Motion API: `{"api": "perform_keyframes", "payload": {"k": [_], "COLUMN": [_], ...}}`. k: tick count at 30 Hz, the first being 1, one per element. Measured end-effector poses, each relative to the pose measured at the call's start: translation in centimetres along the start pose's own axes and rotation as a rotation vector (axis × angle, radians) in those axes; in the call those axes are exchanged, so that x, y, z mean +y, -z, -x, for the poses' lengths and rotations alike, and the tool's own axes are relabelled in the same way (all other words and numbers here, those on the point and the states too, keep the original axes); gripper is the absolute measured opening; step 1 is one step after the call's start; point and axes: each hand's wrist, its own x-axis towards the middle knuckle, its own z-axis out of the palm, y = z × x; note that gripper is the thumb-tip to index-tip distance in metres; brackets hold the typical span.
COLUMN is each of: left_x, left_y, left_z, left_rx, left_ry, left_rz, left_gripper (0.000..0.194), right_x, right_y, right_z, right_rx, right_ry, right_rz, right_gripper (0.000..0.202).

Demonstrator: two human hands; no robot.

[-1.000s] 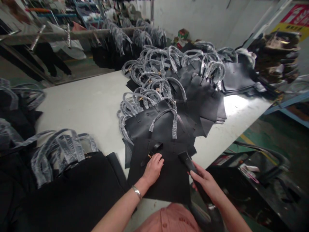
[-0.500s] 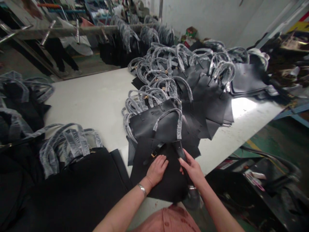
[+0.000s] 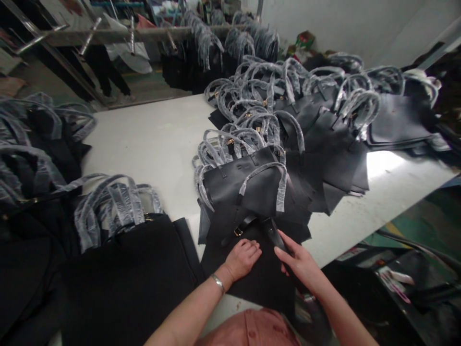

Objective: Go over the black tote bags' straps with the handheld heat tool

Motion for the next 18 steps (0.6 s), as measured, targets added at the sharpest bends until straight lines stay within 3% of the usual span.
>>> {"api": "perform_keyframes", "payload": {"k": [4,8,12,14,18], "left_x": [-0.1,0.0,0.1,0.1,0.0], "left_y": [-0.1,0.1,0.5,0.7,0.7], "left_z": [0.0,-0.1,-0.3,-0.3,-0.3], "left_rx": [0.001,-0.016,-0.029,-0.036,-0.060], "left_ry": [0.010,0.025,0.024,0.032,0.027], "left_rz": [-0.006,-0.010,-0.002,0.000,-0.004], "left_gripper": [0.018,0.017,0.018,0.018,0.018], "right_x": [-0.5,-2.1,-3.8,-3.9,-2.3], "right_y": [-1.3,-2.4,-1.0,0.3,1.2], "right_z": [-1.1,-2.8,-3.0,-2.2,-0.5], "right_rx": [0.041,0.132,0.304,0.264,0.020], "right_ry": [-0.008,0.086,0.156,0.130,0.007], "right_rz": [0.049,-0.064,-0.187,-0.182,-0.120], "right_gripper": [0.070,0.074,0.082,0.082,0.078]}}
